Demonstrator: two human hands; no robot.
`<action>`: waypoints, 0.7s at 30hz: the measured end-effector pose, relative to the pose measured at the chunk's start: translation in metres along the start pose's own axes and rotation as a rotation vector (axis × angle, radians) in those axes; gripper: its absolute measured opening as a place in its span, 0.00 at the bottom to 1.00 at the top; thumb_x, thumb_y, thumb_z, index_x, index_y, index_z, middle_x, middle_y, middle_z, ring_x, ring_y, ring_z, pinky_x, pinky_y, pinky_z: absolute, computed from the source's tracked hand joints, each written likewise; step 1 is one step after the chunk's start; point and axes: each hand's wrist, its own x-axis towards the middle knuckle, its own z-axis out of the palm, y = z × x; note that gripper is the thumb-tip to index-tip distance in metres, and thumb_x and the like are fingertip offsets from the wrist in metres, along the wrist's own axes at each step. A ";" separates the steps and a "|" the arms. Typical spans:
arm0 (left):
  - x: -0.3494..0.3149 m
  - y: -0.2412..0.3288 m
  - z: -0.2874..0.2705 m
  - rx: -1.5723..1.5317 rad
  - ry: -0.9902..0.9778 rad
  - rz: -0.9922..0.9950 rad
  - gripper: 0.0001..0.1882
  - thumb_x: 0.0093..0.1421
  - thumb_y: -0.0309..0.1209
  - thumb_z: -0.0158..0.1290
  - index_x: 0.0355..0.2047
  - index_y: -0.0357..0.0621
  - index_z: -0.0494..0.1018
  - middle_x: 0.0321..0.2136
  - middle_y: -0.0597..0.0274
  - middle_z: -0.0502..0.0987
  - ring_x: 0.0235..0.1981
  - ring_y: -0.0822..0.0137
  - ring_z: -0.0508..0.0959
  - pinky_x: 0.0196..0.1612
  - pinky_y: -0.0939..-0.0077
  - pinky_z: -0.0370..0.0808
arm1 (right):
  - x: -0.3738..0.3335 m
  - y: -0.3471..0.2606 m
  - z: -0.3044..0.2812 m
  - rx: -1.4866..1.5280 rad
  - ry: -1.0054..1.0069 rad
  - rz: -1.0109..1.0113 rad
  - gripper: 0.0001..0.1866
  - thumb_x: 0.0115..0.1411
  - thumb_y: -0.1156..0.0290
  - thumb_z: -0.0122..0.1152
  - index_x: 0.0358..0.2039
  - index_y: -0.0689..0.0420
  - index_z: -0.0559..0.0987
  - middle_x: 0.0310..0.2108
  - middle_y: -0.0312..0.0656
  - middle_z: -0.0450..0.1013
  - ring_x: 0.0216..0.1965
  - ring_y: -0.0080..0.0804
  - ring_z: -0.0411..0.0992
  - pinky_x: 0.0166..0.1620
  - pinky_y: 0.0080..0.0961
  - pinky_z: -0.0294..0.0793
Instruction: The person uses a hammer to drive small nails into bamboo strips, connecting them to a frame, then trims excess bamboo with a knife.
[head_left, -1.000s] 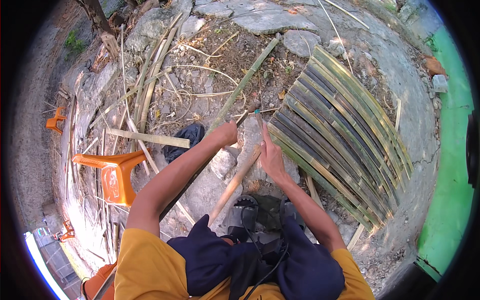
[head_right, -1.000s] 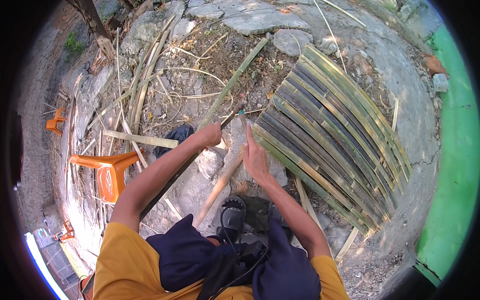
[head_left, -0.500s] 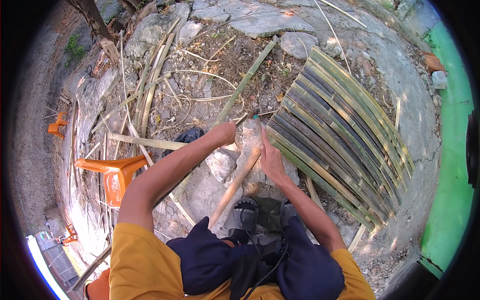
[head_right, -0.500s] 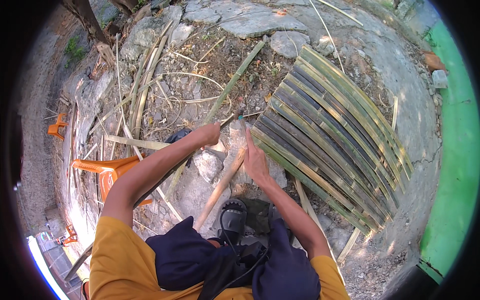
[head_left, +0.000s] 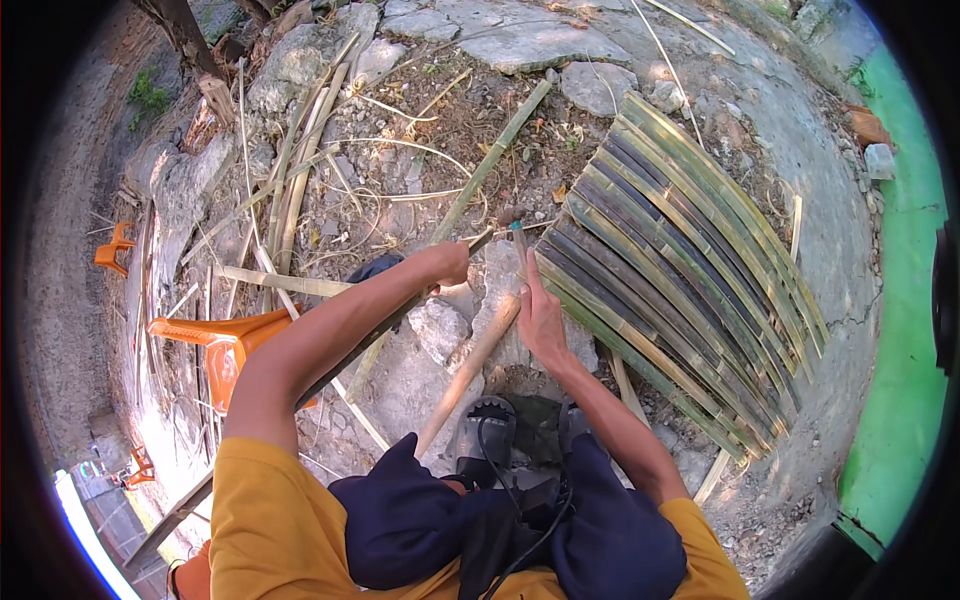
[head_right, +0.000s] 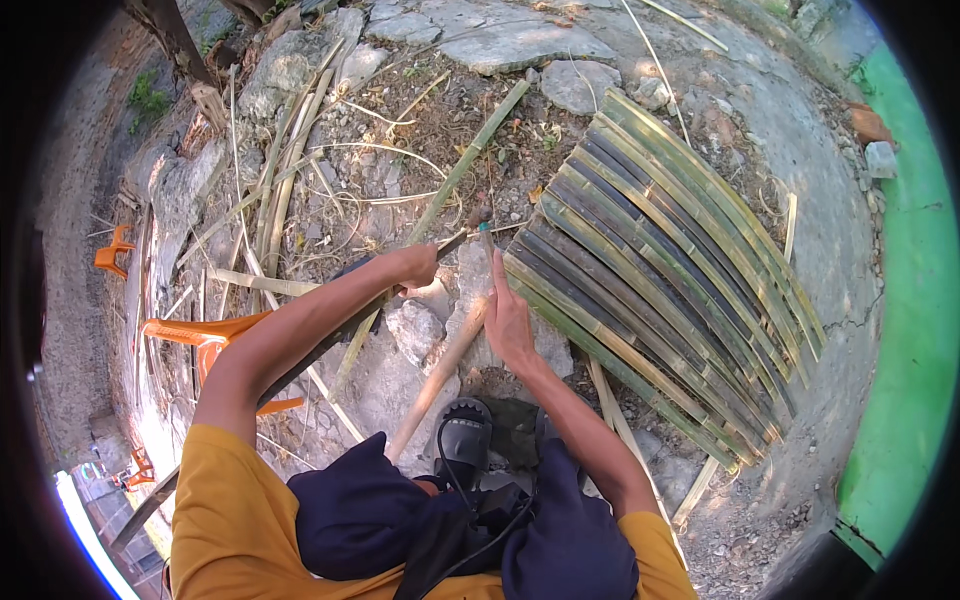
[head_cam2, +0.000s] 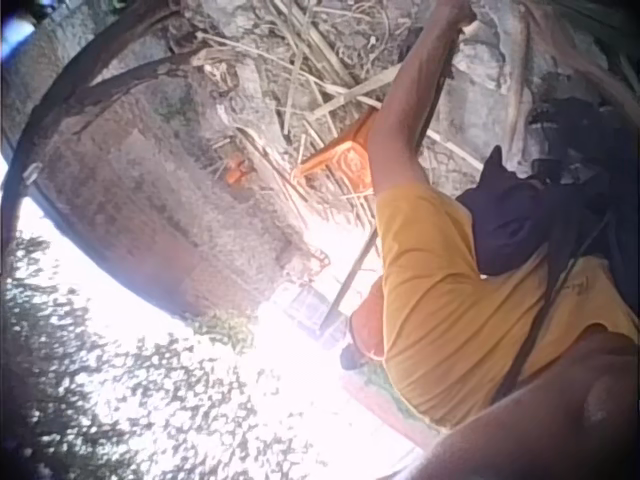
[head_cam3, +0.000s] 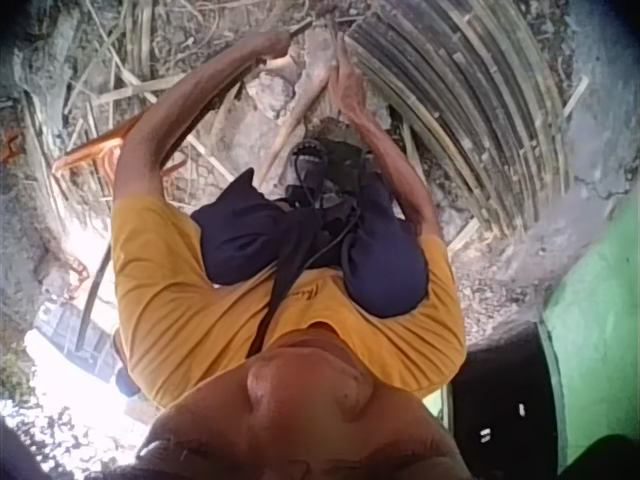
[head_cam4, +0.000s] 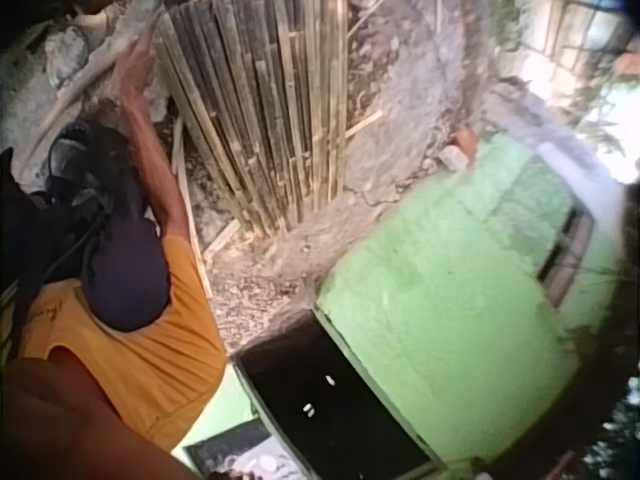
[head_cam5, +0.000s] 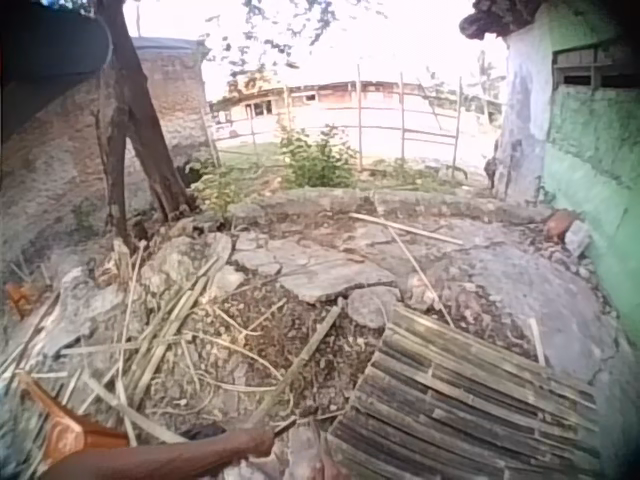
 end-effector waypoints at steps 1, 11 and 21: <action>0.000 0.001 -0.001 0.010 0.006 -0.004 0.20 0.64 0.21 0.46 0.54 0.21 0.63 0.37 0.34 0.81 0.29 0.45 0.86 0.26 0.52 0.83 | 0.002 -0.001 -0.001 0.014 0.032 -0.033 0.42 0.67 0.80 0.49 0.78 0.52 0.45 0.26 0.62 0.74 0.25 0.59 0.72 0.34 0.51 0.69; -0.001 -0.012 0.008 0.037 0.056 0.075 0.17 0.64 0.22 0.45 0.52 0.22 0.64 0.35 0.34 0.81 0.28 0.47 0.86 0.25 0.54 0.83 | -0.005 0.002 -0.001 0.037 0.047 -0.064 0.41 0.68 0.80 0.49 0.78 0.52 0.45 0.27 0.63 0.74 0.25 0.60 0.73 0.35 0.51 0.69; -0.009 -0.004 0.000 0.039 -0.020 0.025 0.19 0.64 0.21 0.45 0.54 0.21 0.61 0.31 0.35 0.80 0.23 0.50 0.84 0.23 0.57 0.81 | -0.002 0.009 0.003 0.031 0.058 -0.089 0.41 0.67 0.80 0.50 0.77 0.53 0.47 0.30 0.63 0.75 0.29 0.63 0.74 0.35 0.54 0.68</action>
